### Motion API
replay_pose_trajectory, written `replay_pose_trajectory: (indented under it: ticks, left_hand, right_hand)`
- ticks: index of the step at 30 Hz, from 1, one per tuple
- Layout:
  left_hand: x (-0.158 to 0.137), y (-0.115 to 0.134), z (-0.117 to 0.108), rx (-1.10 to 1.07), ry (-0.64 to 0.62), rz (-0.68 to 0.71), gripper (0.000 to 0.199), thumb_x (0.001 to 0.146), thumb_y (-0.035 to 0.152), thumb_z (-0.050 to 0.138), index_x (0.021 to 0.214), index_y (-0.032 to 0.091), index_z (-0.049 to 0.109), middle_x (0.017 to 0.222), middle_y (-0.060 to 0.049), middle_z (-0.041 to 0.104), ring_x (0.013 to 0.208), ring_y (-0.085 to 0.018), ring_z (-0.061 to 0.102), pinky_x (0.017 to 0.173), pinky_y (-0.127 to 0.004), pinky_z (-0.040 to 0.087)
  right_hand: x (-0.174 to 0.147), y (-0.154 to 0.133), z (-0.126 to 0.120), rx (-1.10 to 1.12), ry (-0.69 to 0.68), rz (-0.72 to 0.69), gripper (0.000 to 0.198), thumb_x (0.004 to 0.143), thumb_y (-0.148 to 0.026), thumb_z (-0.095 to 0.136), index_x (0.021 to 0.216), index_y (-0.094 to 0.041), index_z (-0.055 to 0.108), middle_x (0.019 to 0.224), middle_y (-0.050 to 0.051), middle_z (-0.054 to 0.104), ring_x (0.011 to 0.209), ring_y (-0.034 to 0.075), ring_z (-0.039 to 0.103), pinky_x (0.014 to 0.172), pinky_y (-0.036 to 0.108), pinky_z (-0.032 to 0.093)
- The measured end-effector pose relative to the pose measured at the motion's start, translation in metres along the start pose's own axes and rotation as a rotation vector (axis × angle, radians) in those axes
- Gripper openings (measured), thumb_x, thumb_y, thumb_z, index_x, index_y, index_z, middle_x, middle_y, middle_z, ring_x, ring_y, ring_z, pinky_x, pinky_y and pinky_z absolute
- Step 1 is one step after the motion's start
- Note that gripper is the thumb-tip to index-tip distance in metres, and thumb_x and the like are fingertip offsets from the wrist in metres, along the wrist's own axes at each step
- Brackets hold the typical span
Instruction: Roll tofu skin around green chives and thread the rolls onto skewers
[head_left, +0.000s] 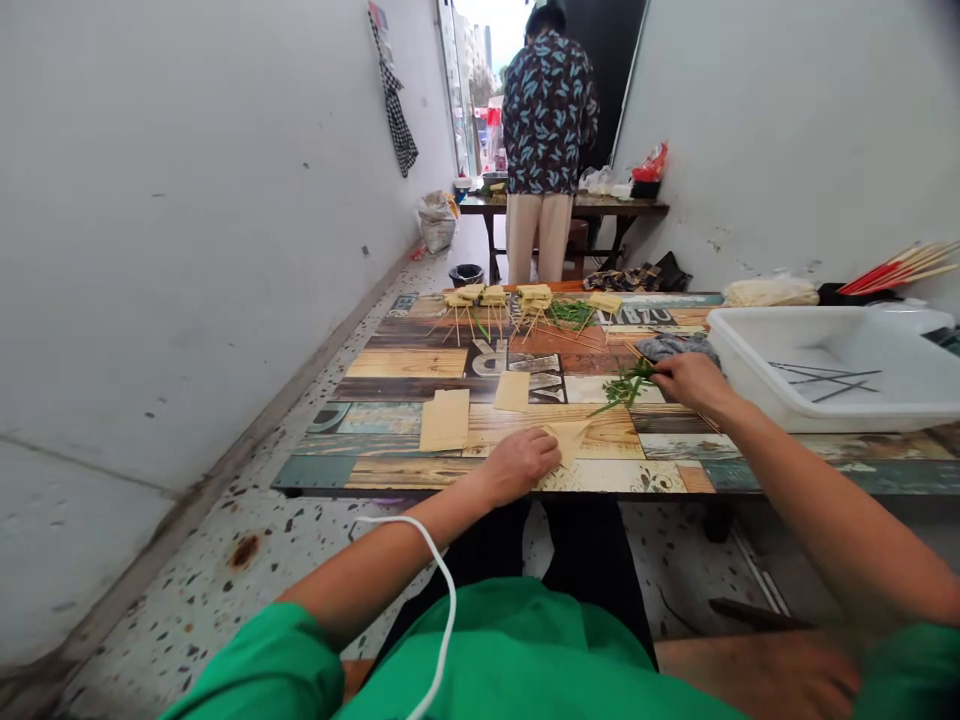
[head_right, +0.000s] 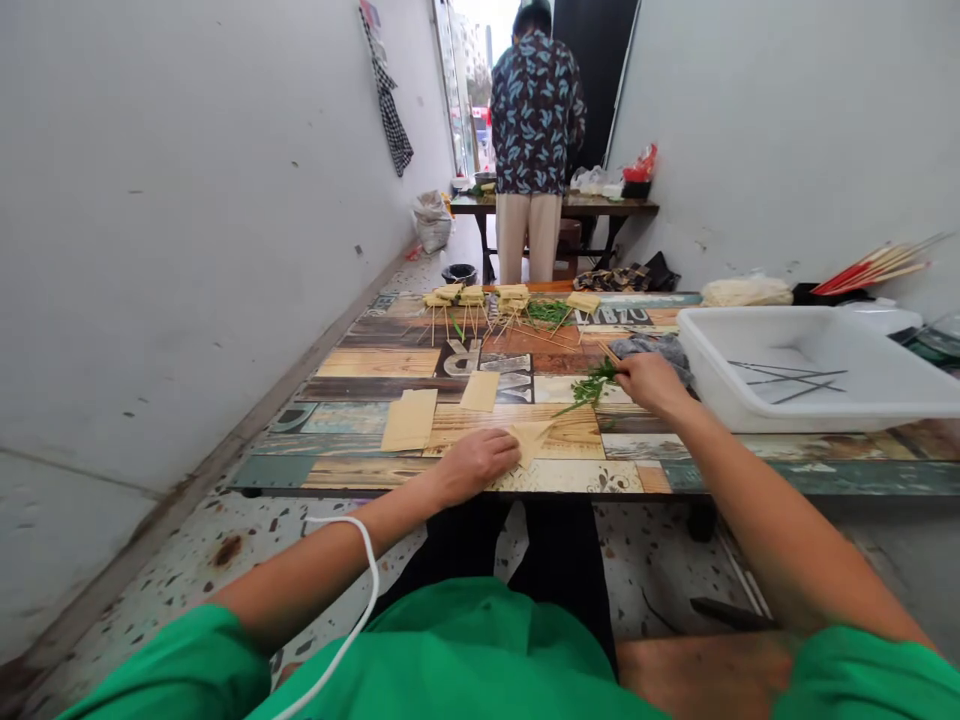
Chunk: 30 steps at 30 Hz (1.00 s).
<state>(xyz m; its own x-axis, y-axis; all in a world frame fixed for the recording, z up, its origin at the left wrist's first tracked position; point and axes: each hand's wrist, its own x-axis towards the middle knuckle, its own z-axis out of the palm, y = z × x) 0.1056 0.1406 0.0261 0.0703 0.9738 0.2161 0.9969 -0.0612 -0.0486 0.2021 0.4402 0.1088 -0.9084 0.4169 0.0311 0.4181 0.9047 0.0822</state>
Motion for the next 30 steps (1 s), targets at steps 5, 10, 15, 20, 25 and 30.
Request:
replay_pose_trajectory:
  ticks: [5, 10, 15, 20, 25, 30]
  left_hand:
    - [-0.012, -0.007, -0.003, -0.062, 0.057, 0.016, 0.022, 0.099, 0.02, 0.039, 0.096, 0.016, 0.06, 0.095, -0.01, 0.063, 0.093, -0.022, 0.055, 0.081, -0.034, 0.047]
    - [-0.016, -0.001, 0.001, -0.119, 0.147, -0.018, 0.026, 0.1, 0.021, 0.036, 0.095, 0.017, 0.062, 0.092, -0.01, 0.063, 0.091, -0.021, 0.055, 0.081, -0.034, 0.048]
    - [-0.016, -0.001, 0.002, -0.14, 0.178, -0.022, 0.028, 0.1, 0.022, 0.037, 0.093, 0.016, 0.063, 0.09, -0.009, 0.064, 0.088, -0.02, 0.055, 0.079, -0.034, 0.047]
    - [-0.016, 0.0, 0.0, -0.163, 0.199, -0.032, 0.03, 0.1, 0.022, 0.036, 0.093, 0.016, 0.064, 0.09, -0.009, 0.064, 0.089, -0.02, 0.056, 0.08, -0.034, 0.048]
    - [-0.016, 0.0, 0.0, -0.195, 0.2, -0.04, 0.029, 0.1, 0.022, 0.036, 0.093, 0.016, 0.064, 0.09, -0.009, 0.064, 0.089, -0.02, 0.056, 0.08, -0.034, 0.048]
    - [-0.016, -0.001, -0.001, -0.23, 0.209, -0.047, 0.028, 0.1, 0.022, 0.037, 0.095, 0.018, 0.064, 0.091, -0.009, 0.063, 0.089, -0.02, 0.056, 0.081, -0.034, 0.048]
  right_hand:
    - [0.006, -0.011, 0.01, 0.119, 0.073, -0.044, 0.033, 0.09, -0.031, 0.047, 0.105, -0.02, 0.075, 0.092, 0.008, 0.075, 0.085, 0.023, 0.065, 0.074, 0.028, 0.044]
    - [0.002, -0.01, 0.025, -0.054, -0.134, -0.09, 0.028, 0.087, -0.026, 0.051, 0.098, -0.015, 0.075, 0.102, 0.013, 0.073, 0.096, 0.025, 0.065, 0.077, 0.028, 0.044]
    - [0.005, 0.009, 0.024, -0.031, -0.176, -0.138, 0.065, 0.077, -0.049, 0.066, 0.13, -0.011, 0.06, 0.118, 0.018, 0.064, 0.104, 0.029, 0.062, 0.084, 0.032, 0.046]
    - [0.015, -0.007, 0.032, 0.012, -0.139, -0.157, 0.051, 0.079, -0.044, 0.066, 0.119, -0.013, 0.067, 0.11, 0.014, 0.068, 0.101, 0.026, 0.063, 0.084, 0.03, 0.046]
    - [0.016, -0.012, 0.034, -0.039, -0.106, -0.202, 0.026, 0.087, -0.022, 0.052, 0.096, -0.016, 0.075, 0.107, 0.011, 0.072, 0.101, 0.023, 0.064, 0.084, 0.027, 0.045]
    - [0.019, -0.006, 0.022, 0.147, -0.013, -0.206, 0.029, 0.087, -0.028, 0.052, 0.102, -0.02, 0.077, 0.108, 0.007, 0.073, 0.099, 0.021, 0.065, 0.084, 0.026, 0.045]
